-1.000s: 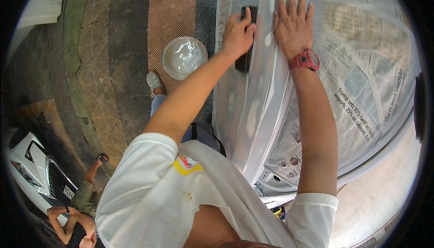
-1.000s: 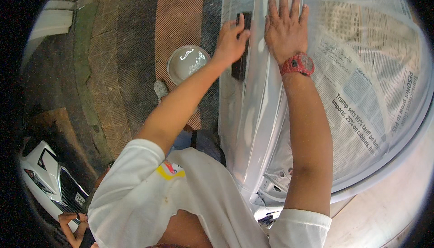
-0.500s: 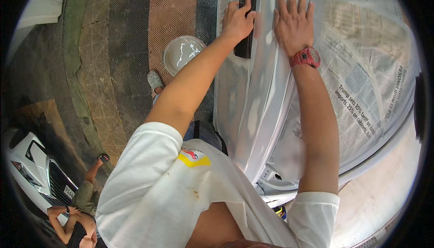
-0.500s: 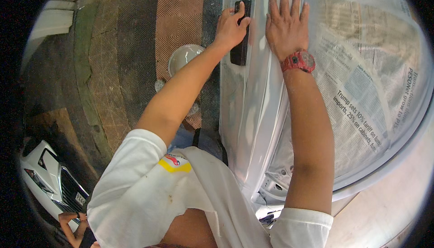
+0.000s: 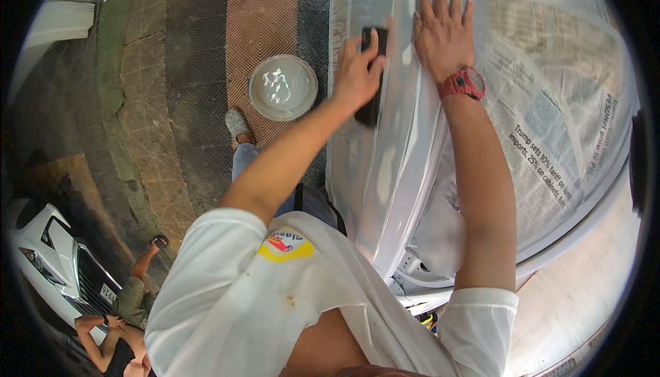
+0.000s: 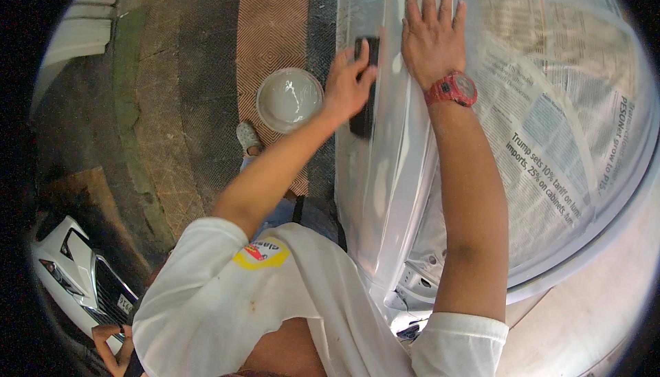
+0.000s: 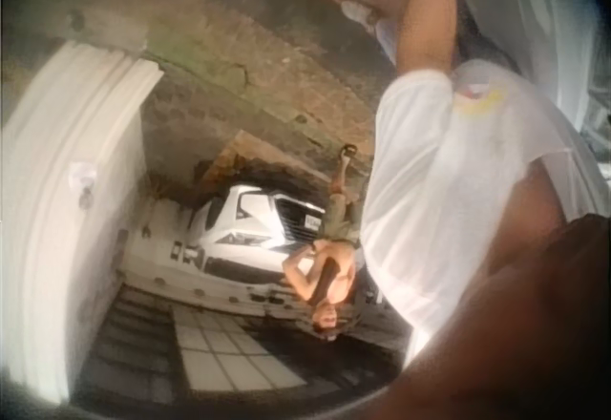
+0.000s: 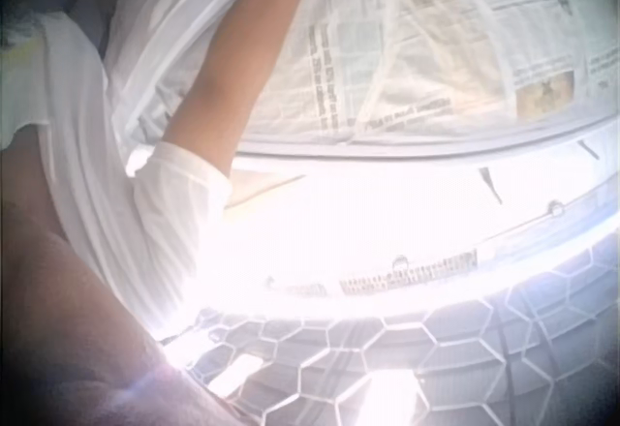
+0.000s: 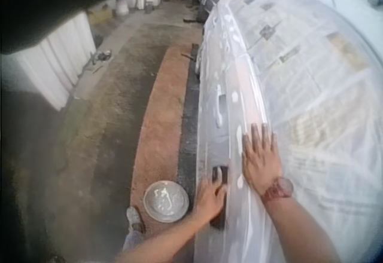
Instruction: The person sands the front fender and door area of a white car using a sanding block and water. They repeatedly dip the sanding block into a bucket of water and rub the surface of the car panel.
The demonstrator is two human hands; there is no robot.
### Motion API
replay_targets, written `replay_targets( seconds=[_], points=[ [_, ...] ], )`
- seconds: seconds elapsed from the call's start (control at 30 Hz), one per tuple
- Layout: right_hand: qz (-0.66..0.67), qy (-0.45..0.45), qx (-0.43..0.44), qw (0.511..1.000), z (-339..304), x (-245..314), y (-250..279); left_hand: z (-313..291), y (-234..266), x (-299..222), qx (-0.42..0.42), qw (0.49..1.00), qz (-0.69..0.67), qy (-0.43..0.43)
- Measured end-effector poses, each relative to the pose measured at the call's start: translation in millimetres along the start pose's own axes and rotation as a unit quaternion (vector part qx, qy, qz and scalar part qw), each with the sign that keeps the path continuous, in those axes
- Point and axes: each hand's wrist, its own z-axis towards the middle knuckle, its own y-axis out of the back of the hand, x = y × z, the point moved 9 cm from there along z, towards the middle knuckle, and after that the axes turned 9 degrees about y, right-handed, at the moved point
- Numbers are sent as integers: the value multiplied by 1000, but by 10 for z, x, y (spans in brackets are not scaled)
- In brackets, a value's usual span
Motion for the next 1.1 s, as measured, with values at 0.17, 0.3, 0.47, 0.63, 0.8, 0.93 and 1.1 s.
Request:
replay_targets(
  seconds=[0.17, 0.3, 0.47, 0.63, 0.8, 0.93, 1.1],
  points=[
    [-4, 3, -6, 1000, -16, -12, 0, -140, -58, 33, 11, 1000, -26, 9],
    [3, -1, -2, 1000, -12, 18, 62, 410, 64, 95, 26, 997, 4, 78],
    [-13, 1, 4, 1000, -25, -10, 14, -381, -21, -47, 8, 999, -38, -16],
    [-20, 1, 1, 1000, -19, 4, 64, 216, 38, -6, 11, 998, -34, 45],
    [-19, 3, 14, 1000, -8, 1, -3, -183, 65, -150, 0, 999, 0, -32],
    [-15, -3, 12, 1000, -35, -29, 16, -339, 21, -165, 11, 996, -83, -32],
    [-6, 4, 4, 1000, 20, 10, 10, 544, 87, -80, -16, 1000, -2, 12]
  ],
)
